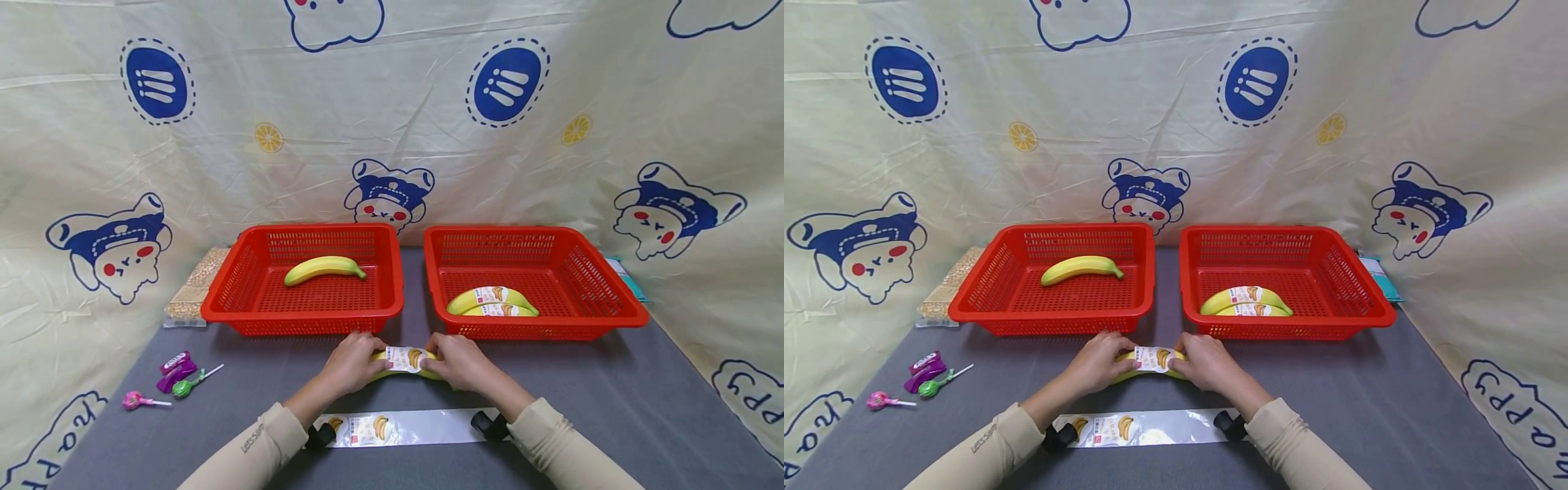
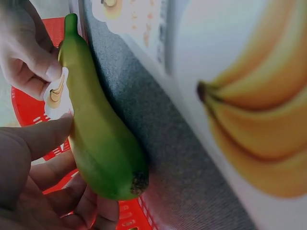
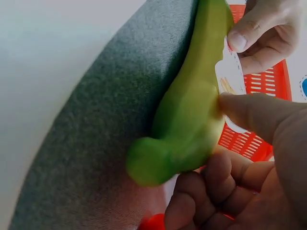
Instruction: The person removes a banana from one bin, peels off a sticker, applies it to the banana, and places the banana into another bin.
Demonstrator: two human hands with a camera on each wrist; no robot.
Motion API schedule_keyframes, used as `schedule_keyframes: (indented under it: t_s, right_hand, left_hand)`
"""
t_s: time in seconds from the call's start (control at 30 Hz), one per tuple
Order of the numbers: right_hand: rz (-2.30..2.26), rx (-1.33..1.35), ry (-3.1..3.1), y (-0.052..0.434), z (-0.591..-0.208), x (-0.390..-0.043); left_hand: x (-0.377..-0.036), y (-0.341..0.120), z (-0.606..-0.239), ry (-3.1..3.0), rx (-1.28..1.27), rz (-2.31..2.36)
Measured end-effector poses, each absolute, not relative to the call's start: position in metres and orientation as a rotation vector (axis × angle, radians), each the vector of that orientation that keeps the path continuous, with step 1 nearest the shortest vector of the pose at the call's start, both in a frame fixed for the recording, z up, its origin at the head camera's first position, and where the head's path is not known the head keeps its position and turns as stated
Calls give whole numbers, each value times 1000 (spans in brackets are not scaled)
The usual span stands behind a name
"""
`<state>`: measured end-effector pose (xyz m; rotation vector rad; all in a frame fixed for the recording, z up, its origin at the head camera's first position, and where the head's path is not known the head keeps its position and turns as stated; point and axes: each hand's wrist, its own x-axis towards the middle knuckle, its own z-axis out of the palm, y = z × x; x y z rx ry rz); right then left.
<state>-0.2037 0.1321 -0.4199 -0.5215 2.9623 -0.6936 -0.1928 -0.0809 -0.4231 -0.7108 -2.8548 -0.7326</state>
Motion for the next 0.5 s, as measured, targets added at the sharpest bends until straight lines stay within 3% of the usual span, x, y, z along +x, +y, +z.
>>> schedule_keyframes:
  t_s: [0.5]
  right_hand:
    - [-514,-483,3051,113,-427,-209]
  left_hand:
    - [-191,-80,-424,-2886,-671,-676]
